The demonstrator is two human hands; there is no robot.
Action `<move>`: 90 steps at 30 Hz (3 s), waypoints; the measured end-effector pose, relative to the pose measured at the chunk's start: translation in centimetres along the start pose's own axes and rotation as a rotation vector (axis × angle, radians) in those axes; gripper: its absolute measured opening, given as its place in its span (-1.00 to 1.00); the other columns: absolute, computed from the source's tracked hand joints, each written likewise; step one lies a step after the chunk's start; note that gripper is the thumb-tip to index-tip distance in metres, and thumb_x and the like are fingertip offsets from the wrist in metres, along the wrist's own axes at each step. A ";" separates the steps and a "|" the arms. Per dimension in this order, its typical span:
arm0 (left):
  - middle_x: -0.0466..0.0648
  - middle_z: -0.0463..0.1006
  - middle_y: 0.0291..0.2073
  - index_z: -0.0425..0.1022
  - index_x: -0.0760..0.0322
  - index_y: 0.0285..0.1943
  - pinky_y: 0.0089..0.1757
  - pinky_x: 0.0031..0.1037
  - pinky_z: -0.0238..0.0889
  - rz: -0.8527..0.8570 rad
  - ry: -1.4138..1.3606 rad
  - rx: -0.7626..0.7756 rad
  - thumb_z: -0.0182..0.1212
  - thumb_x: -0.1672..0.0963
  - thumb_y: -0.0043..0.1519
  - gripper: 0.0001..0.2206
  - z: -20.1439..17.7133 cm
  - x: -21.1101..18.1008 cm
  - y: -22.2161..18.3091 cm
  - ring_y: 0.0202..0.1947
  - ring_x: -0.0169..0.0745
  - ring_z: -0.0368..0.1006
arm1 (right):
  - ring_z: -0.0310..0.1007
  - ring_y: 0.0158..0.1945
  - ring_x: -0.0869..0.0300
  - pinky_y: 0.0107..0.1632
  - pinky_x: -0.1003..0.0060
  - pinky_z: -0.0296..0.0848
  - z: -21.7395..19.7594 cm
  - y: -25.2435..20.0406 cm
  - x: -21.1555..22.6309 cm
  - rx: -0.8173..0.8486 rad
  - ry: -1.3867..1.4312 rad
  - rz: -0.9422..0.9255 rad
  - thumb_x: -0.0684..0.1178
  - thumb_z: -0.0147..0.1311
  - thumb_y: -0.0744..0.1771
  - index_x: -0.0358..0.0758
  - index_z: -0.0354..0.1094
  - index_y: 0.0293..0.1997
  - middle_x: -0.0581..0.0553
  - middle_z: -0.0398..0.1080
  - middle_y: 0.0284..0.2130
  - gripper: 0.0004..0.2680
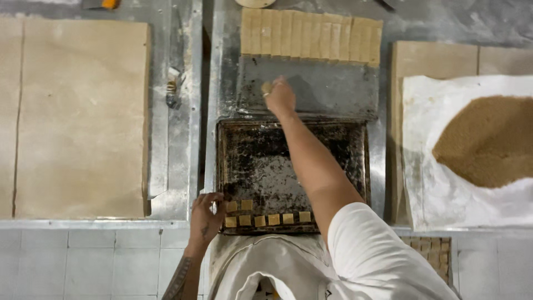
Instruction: The person picks up square pieces of dough from a metal table and places them in a grid pattern onto a dark baking tray.
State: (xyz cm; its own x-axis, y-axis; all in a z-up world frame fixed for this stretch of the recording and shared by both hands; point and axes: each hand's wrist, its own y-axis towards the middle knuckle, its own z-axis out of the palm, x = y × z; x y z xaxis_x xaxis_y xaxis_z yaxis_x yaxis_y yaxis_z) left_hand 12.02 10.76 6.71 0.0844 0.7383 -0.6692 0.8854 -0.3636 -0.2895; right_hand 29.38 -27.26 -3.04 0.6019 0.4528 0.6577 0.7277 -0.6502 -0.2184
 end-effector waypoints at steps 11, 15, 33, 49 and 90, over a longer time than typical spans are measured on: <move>0.08 0.61 -0.05 0.59 0.30 0.08 0.03 -0.18 0.31 0.312 -0.021 0.296 0.32 0.10 0.18 -0.69 4.5 -2.3 1.5 0.05 0.12 0.42 | 0.26 0.31 -0.04 0.23 0.02 0.28 -16.4 -17.2 -11.2 0.585 -0.033 -0.022 0.01 0.29 0.26 -0.17 0.21 0.27 -0.19 0.28 0.25 -0.54; 0.12 0.58 -0.07 0.57 0.27 0.07 0.00 -0.10 0.31 0.547 0.029 0.468 0.30 0.08 0.22 -0.71 8.7 -5.3 1.9 0.02 0.16 0.42 | 0.35 0.26 -0.04 0.24 -0.07 0.29 -20.4 -23.3 -14.0 0.698 -0.197 0.056 -0.10 0.27 0.23 -0.19 0.35 0.18 -0.19 0.41 0.18 -0.61; 0.01 0.46 0.05 0.51 0.19 0.10 0.13 -0.07 0.23 0.585 0.456 0.253 0.17 0.16 0.26 -0.76 23.8 -14.2 2.5 0.18 0.07 0.33 | 0.25 0.24 -0.09 0.28 -0.01 0.30 -19.9 -26.3 -21.1 0.326 -0.502 -0.636 -0.10 0.19 0.33 -0.30 0.40 0.09 -0.17 0.34 0.10 -0.76; 0.10 0.55 -0.21 0.58 0.28 -0.21 -0.10 -0.07 0.34 0.485 0.078 -0.057 0.24 0.12 0.21 -0.88 21.4 -14.5 -2.3 -0.10 0.16 0.44 | 0.30 0.14 -0.14 0.20 -0.06 0.31 -21.3 -26.8 -22.5 0.288 -0.388 -0.672 -0.15 0.00 0.39 -0.30 0.43 0.00 -0.22 0.40 0.01 -0.87; 0.05 0.51 0.01 0.64 0.21 -0.12 0.07 -0.04 0.21 0.596 0.584 0.100 0.26 0.18 0.07 -0.79 24.2 -15.0 1.0 0.17 0.10 0.32 | 0.35 0.13 -0.10 0.14 -0.04 0.37 -19.9 -25.6 -22.2 0.290 -0.529 -0.821 -0.14 0.14 0.31 -0.30 0.46 -0.02 -0.23 0.41 -0.04 -0.83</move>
State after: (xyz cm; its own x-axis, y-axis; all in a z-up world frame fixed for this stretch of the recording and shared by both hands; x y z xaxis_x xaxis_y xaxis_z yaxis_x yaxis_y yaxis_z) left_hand 0.57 -14.46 -0.09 0.7725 0.5722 -0.2755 0.5754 -0.8142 -0.0776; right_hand -9.14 -32.80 2.24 -0.1019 0.9500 0.2952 0.9908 0.1236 -0.0560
